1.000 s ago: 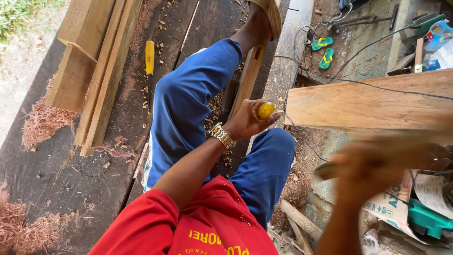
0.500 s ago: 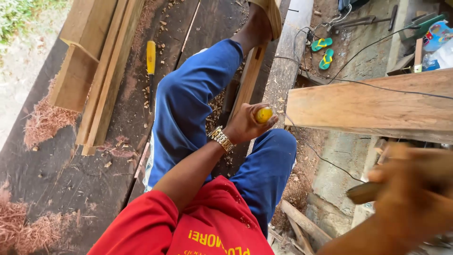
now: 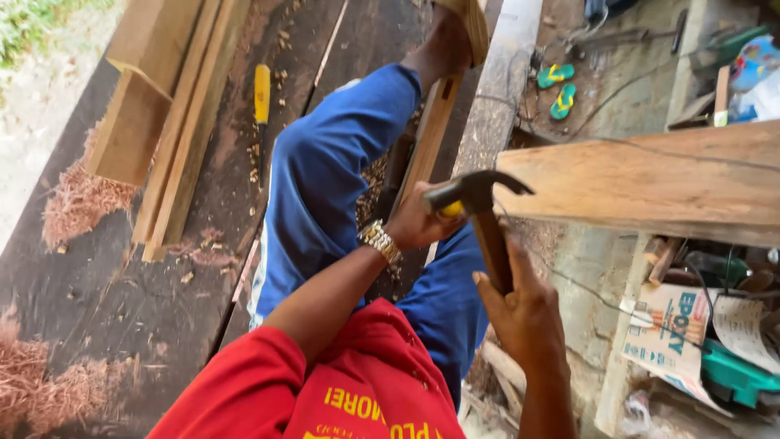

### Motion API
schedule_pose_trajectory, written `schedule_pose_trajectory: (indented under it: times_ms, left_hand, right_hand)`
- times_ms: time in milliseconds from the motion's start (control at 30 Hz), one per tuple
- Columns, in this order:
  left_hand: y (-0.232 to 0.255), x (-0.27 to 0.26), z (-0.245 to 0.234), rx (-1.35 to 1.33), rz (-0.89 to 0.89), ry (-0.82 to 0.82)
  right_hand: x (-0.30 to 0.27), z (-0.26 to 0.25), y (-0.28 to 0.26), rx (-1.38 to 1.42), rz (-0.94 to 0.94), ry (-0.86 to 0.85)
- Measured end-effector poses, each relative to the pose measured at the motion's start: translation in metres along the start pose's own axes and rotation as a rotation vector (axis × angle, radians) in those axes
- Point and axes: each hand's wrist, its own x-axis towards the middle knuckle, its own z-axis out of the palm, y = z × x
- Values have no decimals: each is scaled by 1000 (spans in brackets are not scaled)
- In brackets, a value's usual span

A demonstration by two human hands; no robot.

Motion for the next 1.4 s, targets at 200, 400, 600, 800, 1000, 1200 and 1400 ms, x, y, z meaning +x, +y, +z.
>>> schedule_pose_trajectory:
  times_ms: [200,400,600,800,1000,1200,1400]
  left_hand:
    - [39,-3,17,859,72,76]
    - [36,-4,16,816,121,67]
    - [37,-61,29,842,293,-156]
    - [30,-71,30,917,428,-332]
    - [-35,76,-37,791,76,355]
    - [-19,86,-52,652,-187,386]
    - [43,45,-27,295,-305,81]
  right_hand:
    - [-8,-9,4,199,-180,497]
    - [4,27,22,22,-409,572]
    - [-5,35,23,83,52,123]
    - [-12,43,44,236,-11,339]
    - [-18,43,36,454,225,298]
    - [-21,54,60,305,58,360]
    - [-19,52,64,414,57,326]
